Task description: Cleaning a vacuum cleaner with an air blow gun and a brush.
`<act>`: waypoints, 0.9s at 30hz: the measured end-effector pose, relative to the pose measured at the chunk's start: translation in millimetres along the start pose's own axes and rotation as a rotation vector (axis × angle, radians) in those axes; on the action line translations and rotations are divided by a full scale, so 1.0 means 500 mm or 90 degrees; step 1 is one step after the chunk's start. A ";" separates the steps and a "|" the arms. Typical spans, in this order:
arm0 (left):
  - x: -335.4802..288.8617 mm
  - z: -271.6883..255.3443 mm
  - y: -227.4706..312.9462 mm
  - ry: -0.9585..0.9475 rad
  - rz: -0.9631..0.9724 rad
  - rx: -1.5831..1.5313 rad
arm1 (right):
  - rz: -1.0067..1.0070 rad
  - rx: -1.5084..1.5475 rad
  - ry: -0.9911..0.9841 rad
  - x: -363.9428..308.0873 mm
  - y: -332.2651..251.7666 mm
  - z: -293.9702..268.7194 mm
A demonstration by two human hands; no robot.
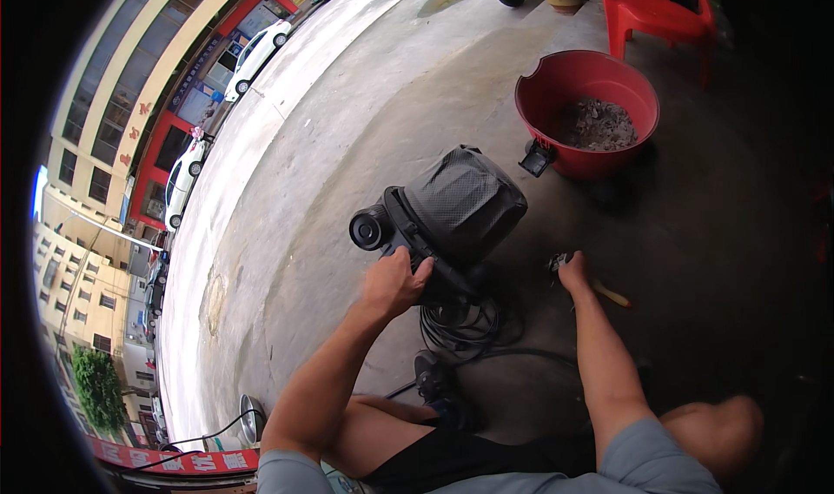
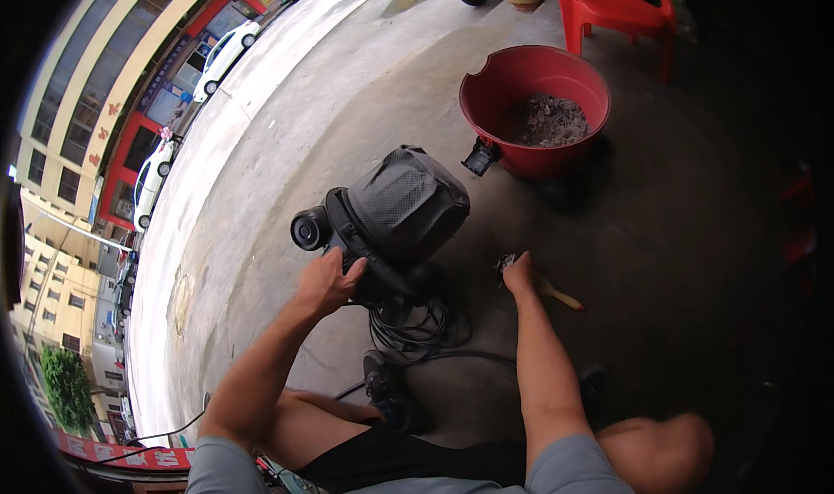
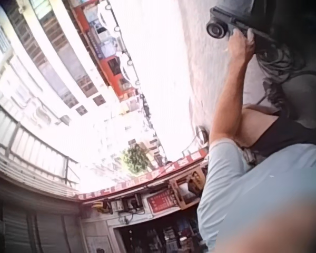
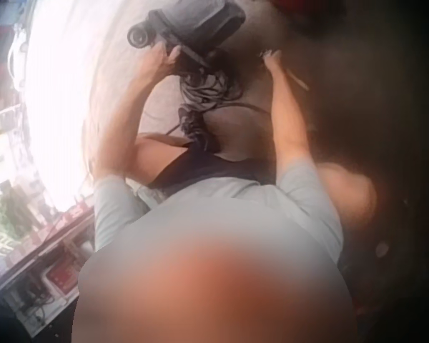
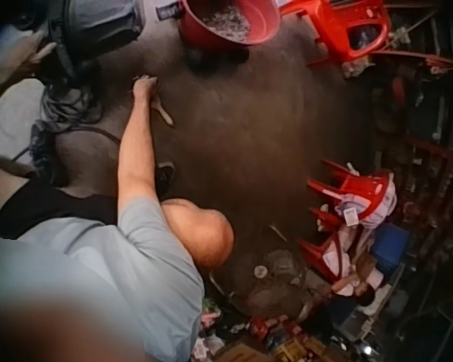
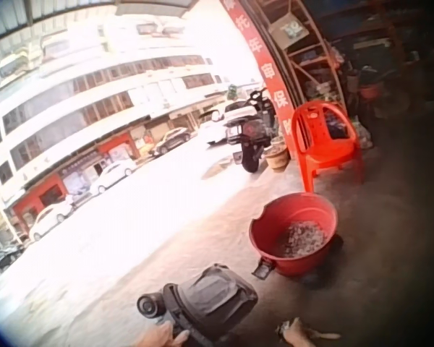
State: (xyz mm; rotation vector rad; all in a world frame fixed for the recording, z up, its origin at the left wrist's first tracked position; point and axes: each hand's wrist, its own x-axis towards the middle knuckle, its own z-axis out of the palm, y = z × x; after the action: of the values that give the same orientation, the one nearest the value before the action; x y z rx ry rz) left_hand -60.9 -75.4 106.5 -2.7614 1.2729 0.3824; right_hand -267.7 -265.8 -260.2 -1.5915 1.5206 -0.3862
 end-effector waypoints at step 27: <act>0.018 -0.081 -0.152 -0.228 -0.002 -0.504 | -0.514 0.210 -0.056 -0.419 -0.585 -0.020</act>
State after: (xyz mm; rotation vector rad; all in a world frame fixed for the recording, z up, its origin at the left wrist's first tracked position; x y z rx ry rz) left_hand 10.1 -39.2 140.9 -3.0234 1.1960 1.5978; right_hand -128.2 -115.4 35.6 -1.8557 0.6390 -0.9392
